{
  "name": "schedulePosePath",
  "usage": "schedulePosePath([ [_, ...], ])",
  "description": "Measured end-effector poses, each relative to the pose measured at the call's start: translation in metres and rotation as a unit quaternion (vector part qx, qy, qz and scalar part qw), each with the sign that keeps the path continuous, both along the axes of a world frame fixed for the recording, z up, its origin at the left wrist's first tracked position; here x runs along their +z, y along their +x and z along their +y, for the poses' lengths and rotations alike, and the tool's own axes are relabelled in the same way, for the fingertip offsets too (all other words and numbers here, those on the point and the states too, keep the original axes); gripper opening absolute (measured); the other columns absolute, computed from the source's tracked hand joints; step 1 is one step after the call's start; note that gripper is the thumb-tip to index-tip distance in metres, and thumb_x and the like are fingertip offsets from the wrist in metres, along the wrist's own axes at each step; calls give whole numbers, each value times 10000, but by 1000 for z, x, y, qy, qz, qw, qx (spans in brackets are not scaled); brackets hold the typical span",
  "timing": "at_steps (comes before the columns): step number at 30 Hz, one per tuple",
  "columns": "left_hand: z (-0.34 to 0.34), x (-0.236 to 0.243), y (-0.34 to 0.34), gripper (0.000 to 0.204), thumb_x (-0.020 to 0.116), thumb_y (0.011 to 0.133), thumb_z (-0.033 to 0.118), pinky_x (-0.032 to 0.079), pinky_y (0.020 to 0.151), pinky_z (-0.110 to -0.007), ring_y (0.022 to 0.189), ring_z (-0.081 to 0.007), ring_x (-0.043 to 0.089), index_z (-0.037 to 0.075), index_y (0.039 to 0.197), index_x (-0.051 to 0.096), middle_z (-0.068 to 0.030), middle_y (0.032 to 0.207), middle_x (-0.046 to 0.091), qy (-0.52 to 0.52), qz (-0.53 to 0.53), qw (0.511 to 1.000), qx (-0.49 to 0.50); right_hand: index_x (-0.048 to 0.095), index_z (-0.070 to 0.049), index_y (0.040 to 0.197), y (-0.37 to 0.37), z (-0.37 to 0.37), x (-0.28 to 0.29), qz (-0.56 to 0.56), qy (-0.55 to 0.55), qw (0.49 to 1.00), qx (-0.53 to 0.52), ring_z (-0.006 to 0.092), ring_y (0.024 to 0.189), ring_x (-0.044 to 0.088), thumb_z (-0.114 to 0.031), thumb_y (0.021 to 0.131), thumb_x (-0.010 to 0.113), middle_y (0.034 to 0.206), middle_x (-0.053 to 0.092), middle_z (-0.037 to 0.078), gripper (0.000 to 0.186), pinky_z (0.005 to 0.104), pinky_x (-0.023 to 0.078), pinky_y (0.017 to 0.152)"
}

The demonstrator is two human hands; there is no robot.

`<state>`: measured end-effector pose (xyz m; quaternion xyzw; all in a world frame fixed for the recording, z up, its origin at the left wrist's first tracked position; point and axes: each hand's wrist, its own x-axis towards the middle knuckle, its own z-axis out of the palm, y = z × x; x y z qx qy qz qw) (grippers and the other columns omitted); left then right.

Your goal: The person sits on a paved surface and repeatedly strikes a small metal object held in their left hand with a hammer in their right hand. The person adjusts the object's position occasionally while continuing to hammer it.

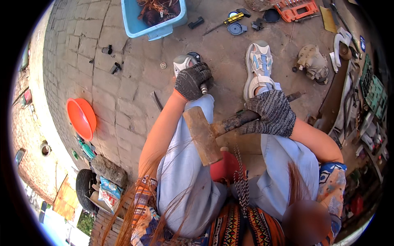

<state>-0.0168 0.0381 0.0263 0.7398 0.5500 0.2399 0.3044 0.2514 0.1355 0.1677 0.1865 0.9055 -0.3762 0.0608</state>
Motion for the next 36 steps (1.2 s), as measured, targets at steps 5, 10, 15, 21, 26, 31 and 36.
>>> schedulePosePath([
  [5, -2, -7, 0, 265, 655, 698, 139, 485, 858, -409, 989, -327, 610, 78, 955, 649, -127, 1014, 640, 22, -10, 1000, 15, 668, -81, 851, 0, 2, -18, -84, -33, 995, -37, 331, 671, 629, -633, 755, 634, 696, 623, 148, 561, 428, 480, 621],
  [10, -13, -1, 2, 274, 668, 717, 197, 493, 853, -415, 989, -317, 625, 86, 966, 642, -122, 1040, 651, 65, 10, 997, 39, 686, -66, 892, 13, 3, -34, -198, -36, 968, -149, 341, 686, 628, -600, 796, 609, 702, 617, 180, 548, 434, 497, 659],
  [15, -7, 19, -2, 281, 689, 669, 201, 502, 808, -411, 978, -318, 623, 92, 925, 647, -113, 995, 651, 56, -15, 998, 39, 686, -63, 803, 15, 6, -19, 36, -52, 994, -92, 314, 589, 619, -418, 657, 782, 628, 608, 137, 395, 379, 490, 585],
  [21, -7, 1, 8, 220, 639, 702, 228, 495, 756, -399, 951, -292, 612, 112, 888, 643, -85, 939, 629, 49, -8, 999, 8, 668, -25, 872, 9, 7, -19, -52, -164, 982, -79, 350, 728, 608, -591, 681, 737, 731, 589, 182, 602, 426, 467, 677],
  [26, 3, 6, 9, 206, 627, 704, 237, 497, 743, -396, 930, -285, 610, 121, 874, 638, -79, 938, 622, 49, -9, 999, 7, 714, -76, 858, 17, 5, -27, -15, -81, 993, -82, 291, 664, 641, -463, 637, 813, 686, 631, 114, 456, 352, 494, 625],
  [31, 3, 2, 12, 211, 628, 696, 238, 493, 758, -395, 932, -288, 607, 127, 876, 635, -81, 928, 620, 29, 10, 999, 26, 725, -95, 875, 17, 5, -30, -15, -92, 993, -77, 274, 660, 640, -431, 649, 814, 707, 638, 107, 414, 348, 491, 625],
  [36, 13, 6, 18, 201, 626, 694, 230, 482, 784, -396, 920, -288, 610, 133, 869, 640, -77, 919, 619, 27, 37, 999, 3, 723, -94, 864, 21, 5, -33, -15, -115, 990, -73, 257, 650, 630, -390, 671, 813, 690, 633, 87, 365, 341, 482, 617],
])
